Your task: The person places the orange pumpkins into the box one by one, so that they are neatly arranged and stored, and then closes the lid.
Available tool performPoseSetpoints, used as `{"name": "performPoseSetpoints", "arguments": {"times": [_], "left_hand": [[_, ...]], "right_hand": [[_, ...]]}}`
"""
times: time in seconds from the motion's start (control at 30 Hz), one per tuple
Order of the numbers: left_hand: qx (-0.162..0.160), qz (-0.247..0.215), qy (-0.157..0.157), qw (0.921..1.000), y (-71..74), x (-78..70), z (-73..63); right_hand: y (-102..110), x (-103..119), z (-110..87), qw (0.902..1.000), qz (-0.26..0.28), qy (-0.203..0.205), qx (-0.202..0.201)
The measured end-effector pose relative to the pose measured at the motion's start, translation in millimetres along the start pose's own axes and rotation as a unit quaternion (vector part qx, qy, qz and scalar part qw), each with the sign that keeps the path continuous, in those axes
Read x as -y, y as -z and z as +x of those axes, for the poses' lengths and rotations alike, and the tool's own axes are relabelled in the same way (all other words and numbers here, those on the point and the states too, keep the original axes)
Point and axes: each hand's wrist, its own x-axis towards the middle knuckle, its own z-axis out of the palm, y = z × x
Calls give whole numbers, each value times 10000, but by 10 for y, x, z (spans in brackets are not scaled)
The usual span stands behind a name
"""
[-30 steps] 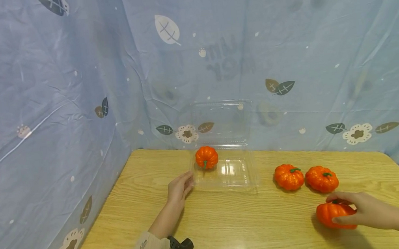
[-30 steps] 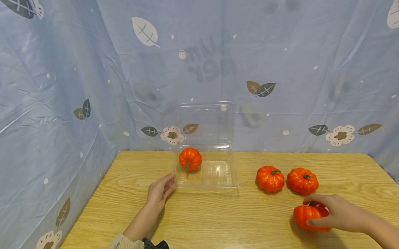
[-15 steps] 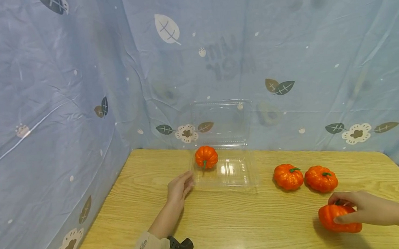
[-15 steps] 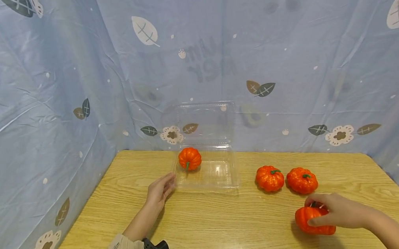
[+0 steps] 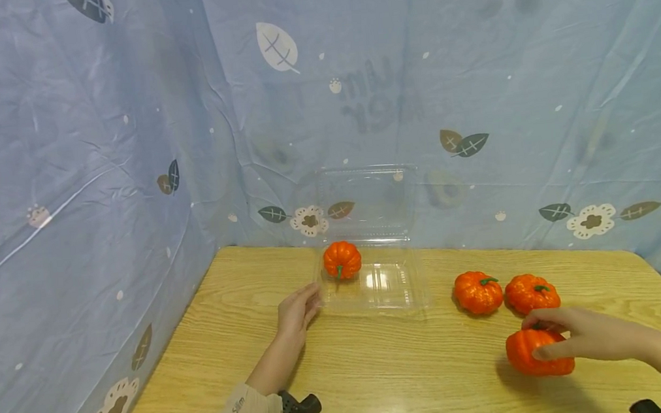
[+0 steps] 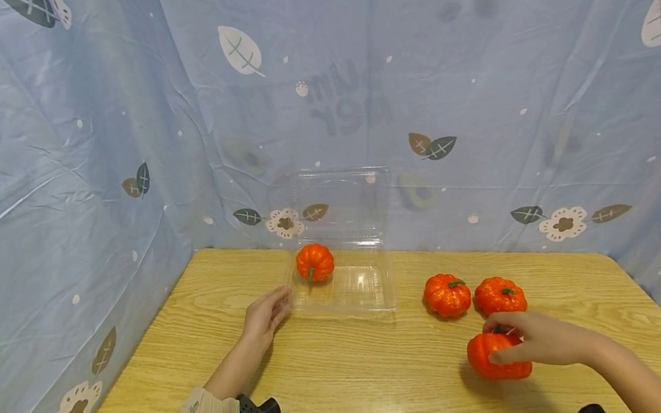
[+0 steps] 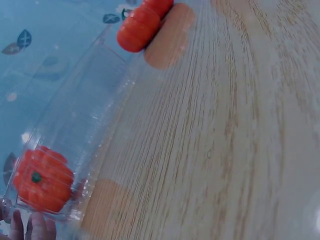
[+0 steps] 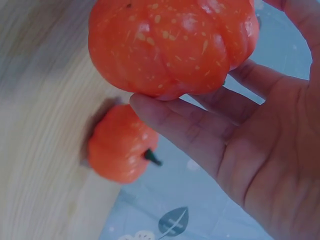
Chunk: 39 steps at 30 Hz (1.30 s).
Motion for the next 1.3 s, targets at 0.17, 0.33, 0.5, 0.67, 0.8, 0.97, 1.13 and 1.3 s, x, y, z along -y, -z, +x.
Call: {"name": "performPoseSetpoints", "arguments": {"times": [0.17, 0.33, 0.5, 0.67, 0.8, 0.97, 1.13, 1.3], "left_hand": [[-19, 4, 1, 10000, 0, 6, 0], [-61, 7, -10, 10000, -2, 11, 15], [-88, -8, -5, 10000, -1, 4, 21], [-71, -33, 3, 10000, -1, -10, 19], [-90, -73, 22, 9999, 0, -13, 26], [-110, -86, 26, 9999, 3, -1, 36], [-87, -63, 29, 9999, 1, 8, 42], [-113, -85, 44, 9999, -3, 2, 40]], "right_hand": [[52, 119, 164, 9997, 109, -109, 189], [96, 253, 327, 9997, -83, -22, 210], [127, 411, 468, 9993, -350, 12, 160], [161, 544, 588, 9994, -277, -45, 182], [180, 613, 683, 9996, 60, 254, 139], [179, 723, 844, 9985, 329, 439, 72], [159, 868, 1035, 9974, 695, 161, 129], [149, 984, 1219, 9949, 997, -2, 131]]}}
